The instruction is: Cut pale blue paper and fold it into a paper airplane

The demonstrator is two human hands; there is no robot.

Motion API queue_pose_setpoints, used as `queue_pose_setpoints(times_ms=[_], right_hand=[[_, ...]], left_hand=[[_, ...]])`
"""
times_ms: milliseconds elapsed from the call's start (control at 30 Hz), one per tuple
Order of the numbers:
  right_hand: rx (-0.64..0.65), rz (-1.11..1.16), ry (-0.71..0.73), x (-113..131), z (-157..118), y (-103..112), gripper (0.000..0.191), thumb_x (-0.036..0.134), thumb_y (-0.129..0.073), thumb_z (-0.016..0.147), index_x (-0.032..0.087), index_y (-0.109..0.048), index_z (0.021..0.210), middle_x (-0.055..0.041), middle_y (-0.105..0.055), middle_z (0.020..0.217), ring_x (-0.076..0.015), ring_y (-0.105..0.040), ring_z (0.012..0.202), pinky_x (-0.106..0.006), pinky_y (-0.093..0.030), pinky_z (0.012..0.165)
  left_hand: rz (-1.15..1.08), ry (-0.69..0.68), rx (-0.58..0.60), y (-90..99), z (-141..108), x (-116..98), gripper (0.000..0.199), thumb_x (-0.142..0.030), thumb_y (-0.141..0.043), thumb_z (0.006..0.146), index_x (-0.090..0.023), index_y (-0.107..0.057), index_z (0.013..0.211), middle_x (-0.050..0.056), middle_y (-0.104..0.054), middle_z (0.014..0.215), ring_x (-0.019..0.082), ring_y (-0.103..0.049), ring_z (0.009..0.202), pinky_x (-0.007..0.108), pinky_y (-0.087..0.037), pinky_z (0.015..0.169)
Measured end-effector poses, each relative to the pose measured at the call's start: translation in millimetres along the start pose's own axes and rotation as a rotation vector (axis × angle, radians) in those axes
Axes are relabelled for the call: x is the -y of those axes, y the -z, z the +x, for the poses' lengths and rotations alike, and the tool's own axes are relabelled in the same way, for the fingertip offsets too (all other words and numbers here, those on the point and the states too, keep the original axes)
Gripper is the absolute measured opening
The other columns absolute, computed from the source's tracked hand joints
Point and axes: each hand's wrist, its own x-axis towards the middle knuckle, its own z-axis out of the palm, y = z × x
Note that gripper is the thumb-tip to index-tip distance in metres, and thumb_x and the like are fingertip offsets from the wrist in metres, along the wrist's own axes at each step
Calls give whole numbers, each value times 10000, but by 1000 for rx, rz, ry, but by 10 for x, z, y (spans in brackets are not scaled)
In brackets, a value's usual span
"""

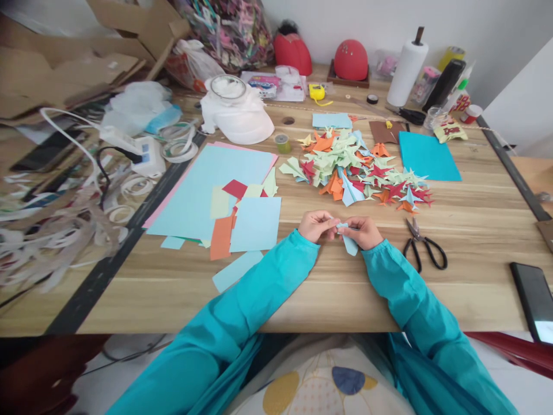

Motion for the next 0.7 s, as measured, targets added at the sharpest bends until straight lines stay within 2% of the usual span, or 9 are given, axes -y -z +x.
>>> queue_pose_setpoints(times_ms=[300,467,600,700], right_hand=[[-10,20,15,10,6,1,288,390,-751,554,139,-637,640,-17,-644,553,-114,-559,469,-228,-446,454],[-22,29,-5,40,0,-14,288,387,-759,538,141,-636,625,-14,-646,542,-113,-559,462,-230,-447,458],[-31,41,-7,18,7,-8,282,376,-762,537,141,-633,625,-14,-649,542,-114,-563,459,-225,-446,454],[-44,42,-12,-6,12,3,283,376,-757,545,140,-628,631,-16,-649,544,-114,-557,444,-220,-434,423]], left_hand=[[-78,3,29,9,3,15,361,-432,-712,589,-103,-563,572,16,-598,498,108,-544,378,227,-433,390],[-137,28,47,22,18,38,409,-483,-678,613,-89,-573,571,38,-600,500,121,-547,371,234,-433,383],[-162,28,28,32,37,57,447,-532,-633,639,-91,-573,594,47,-607,519,117,-540,372,237,-427,377],[-155,-30,-25,44,56,65,435,-535,-614,657,-102,-584,645,21,-597,530,93,-510,351,219,-380,350]])
